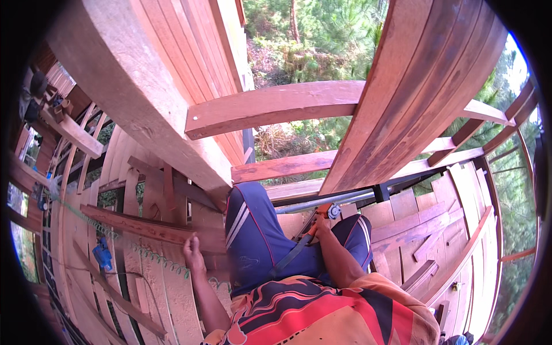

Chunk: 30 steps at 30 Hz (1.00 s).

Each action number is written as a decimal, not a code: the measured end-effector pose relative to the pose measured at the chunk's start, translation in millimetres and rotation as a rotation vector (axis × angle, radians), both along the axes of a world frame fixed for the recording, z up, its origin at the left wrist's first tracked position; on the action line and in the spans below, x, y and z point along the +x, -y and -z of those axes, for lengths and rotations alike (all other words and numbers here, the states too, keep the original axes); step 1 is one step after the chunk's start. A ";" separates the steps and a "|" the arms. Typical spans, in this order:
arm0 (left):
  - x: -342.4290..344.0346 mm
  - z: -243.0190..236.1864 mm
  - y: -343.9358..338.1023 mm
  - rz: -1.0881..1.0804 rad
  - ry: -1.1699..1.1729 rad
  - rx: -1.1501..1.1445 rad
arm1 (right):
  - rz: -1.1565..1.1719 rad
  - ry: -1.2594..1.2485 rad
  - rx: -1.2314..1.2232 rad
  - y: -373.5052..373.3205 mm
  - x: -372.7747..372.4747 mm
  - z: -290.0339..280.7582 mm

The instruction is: The person installs wooden planks onto a curved wooden structure, likely a roof or ceiling. They position the planks by hand, align them with existing pieces, and secure them using a nail gun. The person also uses a hammer to adjust the fit of the planks.

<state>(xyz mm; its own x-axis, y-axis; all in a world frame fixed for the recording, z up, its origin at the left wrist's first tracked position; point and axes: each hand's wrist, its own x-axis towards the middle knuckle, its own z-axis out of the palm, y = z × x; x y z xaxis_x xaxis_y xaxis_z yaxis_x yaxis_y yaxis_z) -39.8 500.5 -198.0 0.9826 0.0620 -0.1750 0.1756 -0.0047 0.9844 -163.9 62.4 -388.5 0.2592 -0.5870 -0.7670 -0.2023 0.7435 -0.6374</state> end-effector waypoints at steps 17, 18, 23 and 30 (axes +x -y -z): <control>134.4 -445.4 147.2 0.176 1.207 0.186 | 0.014 0.011 0.033 -8.5 -7.1 -23.6; 137.4 -455.0 152.3 0.141 1.285 0.213 | 0.004 0.024 0.074 -18.9 -1.6 -37.5; 151.2 -440.3 193.3 -0.338 1.585 0.683 | -0.015 0.011 0.049 -2.1 -9.0 -21.7; 170.8 -438.3 180.0 -0.497 1.748 0.887 | -0.019 -0.022 0.066 -3.3 -8.6 -15.8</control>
<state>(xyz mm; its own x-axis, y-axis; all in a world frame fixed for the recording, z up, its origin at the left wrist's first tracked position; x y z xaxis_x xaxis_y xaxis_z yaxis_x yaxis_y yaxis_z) 130.9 320.5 240.3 -0.0957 -0.1560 0.9831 -0.6379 -0.7486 -0.1809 -172.5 65.7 -372.7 0.2531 -0.5301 -0.8093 -0.2302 0.7795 -0.5826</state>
